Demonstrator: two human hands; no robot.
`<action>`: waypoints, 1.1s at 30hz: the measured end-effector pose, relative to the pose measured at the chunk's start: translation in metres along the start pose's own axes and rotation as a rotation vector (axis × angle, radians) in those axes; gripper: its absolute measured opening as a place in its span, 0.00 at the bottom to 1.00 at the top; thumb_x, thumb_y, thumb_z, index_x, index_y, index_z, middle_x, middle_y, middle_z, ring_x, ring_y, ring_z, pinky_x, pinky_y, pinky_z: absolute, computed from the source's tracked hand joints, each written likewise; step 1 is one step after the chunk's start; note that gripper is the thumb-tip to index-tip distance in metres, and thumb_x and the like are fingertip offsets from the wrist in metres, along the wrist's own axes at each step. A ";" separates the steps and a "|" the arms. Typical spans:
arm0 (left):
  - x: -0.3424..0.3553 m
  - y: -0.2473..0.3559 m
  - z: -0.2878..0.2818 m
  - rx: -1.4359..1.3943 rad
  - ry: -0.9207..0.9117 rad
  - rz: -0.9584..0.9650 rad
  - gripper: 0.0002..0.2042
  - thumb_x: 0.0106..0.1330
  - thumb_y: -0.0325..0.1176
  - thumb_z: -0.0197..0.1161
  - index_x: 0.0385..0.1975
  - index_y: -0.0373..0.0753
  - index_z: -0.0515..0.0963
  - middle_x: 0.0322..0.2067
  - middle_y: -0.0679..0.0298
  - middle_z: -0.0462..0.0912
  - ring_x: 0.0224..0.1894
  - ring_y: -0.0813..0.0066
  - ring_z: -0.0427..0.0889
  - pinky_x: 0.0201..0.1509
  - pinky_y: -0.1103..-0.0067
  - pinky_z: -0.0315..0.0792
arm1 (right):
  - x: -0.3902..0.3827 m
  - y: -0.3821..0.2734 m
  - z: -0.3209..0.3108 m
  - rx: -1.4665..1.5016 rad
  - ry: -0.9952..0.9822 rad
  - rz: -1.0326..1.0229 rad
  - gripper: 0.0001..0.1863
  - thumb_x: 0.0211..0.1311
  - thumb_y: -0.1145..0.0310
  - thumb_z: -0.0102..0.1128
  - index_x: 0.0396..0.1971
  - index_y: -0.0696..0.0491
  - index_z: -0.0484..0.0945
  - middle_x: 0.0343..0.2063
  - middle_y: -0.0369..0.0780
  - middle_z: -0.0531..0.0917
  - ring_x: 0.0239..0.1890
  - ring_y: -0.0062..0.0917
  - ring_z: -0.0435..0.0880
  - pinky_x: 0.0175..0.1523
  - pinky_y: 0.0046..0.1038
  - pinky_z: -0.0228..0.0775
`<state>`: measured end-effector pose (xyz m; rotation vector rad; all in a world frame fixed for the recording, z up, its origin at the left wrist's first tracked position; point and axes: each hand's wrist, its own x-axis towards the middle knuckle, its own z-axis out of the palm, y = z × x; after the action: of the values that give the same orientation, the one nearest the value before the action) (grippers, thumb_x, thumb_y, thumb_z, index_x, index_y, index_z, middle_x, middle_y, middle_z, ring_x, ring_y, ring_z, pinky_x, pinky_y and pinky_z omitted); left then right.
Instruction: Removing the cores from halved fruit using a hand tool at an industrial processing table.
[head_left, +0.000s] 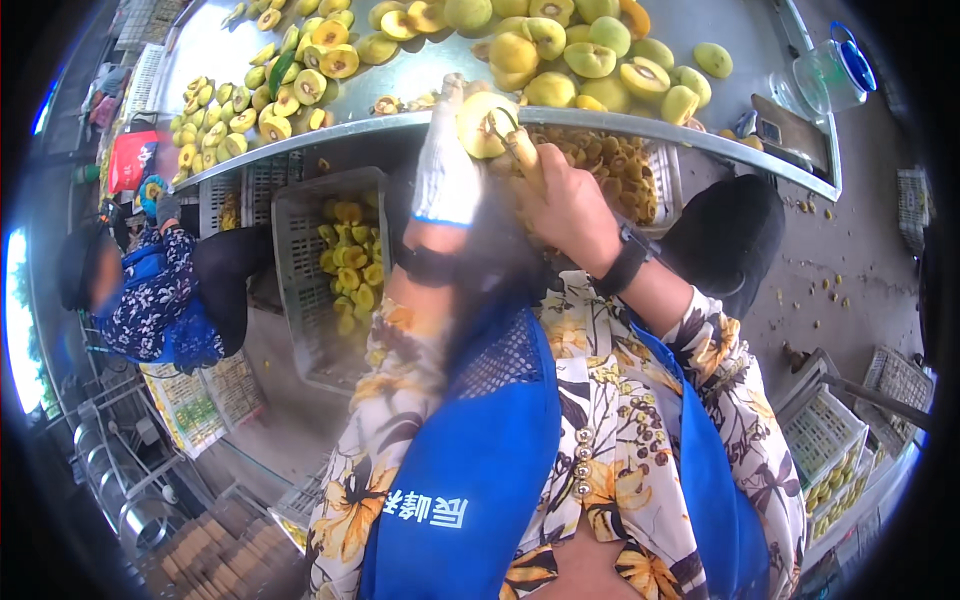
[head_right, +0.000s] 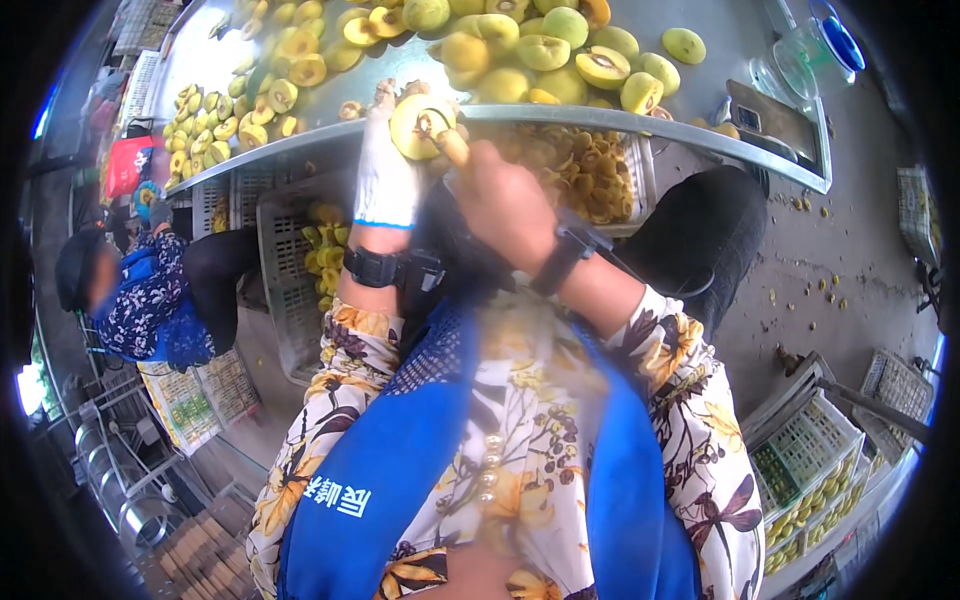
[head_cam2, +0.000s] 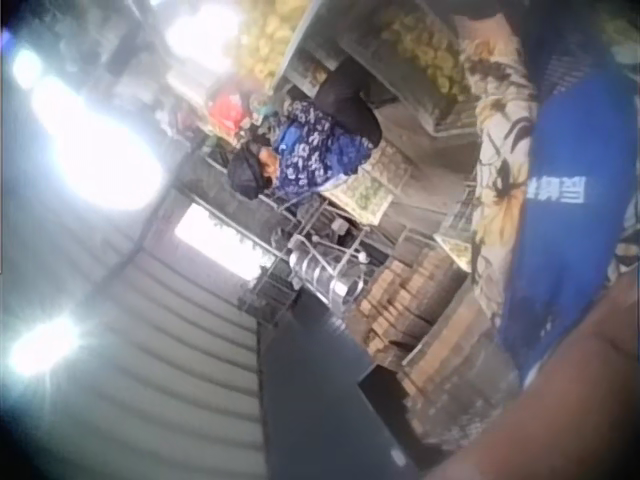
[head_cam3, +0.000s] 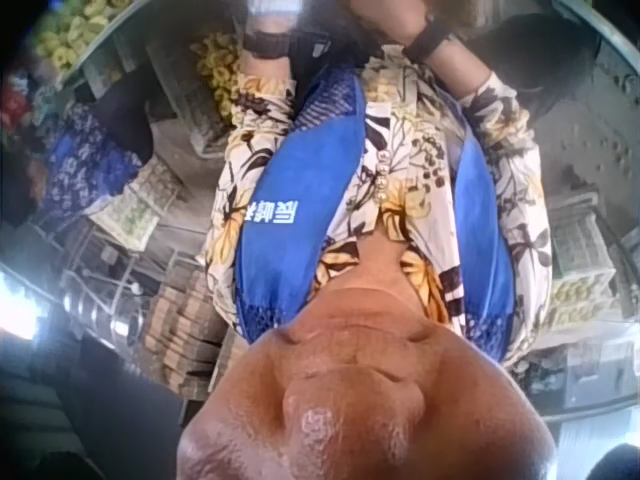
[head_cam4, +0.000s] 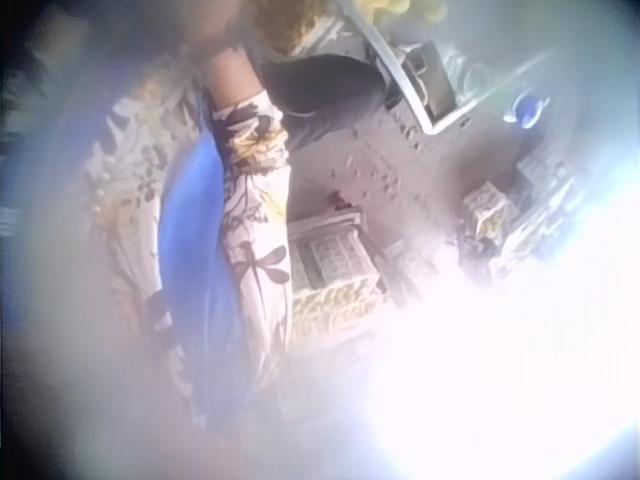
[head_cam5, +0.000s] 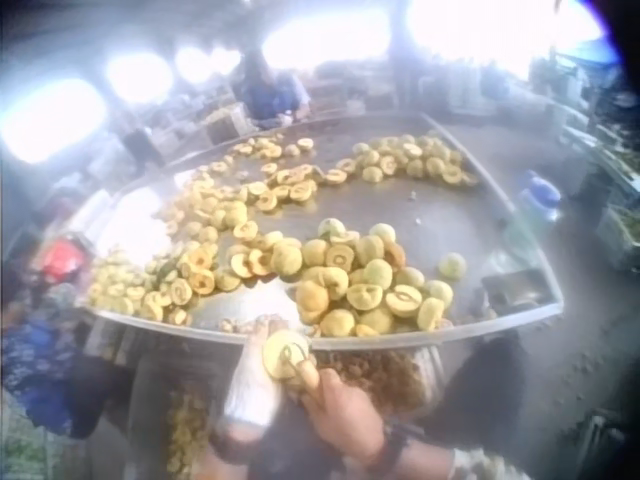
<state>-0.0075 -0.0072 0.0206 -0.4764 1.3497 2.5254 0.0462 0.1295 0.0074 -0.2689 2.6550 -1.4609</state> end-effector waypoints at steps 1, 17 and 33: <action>-0.004 -0.007 0.006 -0.072 0.020 0.013 0.21 0.64 0.52 0.46 0.41 0.39 0.69 0.31 0.59 0.77 0.29 0.69 0.76 0.30 0.77 0.72 | -0.002 0.002 0.000 0.011 0.022 -0.034 0.17 0.52 0.66 0.57 0.36 0.60 0.63 0.21 0.55 0.75 0.27 0.51 0.75 0.30 0.42 0.66; -0.007 -0.021 0.000 0.073 -0.130 0.016 0.13 0.66 0.39 0.44 0.36 0.35 0.69 0.31 0.57 0.76 0.31 0.67 0.78 0.34 0.76 0.74 | -0.015 0.013 -0.016 -0.096 -0.156 -0.035 0.09 0.54 0.72 0.48 0.29 0.60 0.61 0.17 0.54 0.74 0.24 0.51 0.74 0.28 0.43 0.66; -0.022 -0.004 0.012 0.126 -0.157 -0.003 0.21 0.68 0.41 0.45 0.58 0.39 0.61 0.49 0.60 0.72 0.47 0.71 0.73 0.51 0.78 0.68 | 0.015 0.007 -0.020 0.408 0.095 0.010 0.23 0.53 0.60 0.60 0.43 0.59 0.67 0.22 0.42 0.77 0.22 0.29 0.76 0.26 0.27 0.68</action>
<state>0.0119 0.0037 0.0317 -0.2496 1.4348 2.4002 0.0272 0.1469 0.0117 -0.1523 2.3411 -2.0054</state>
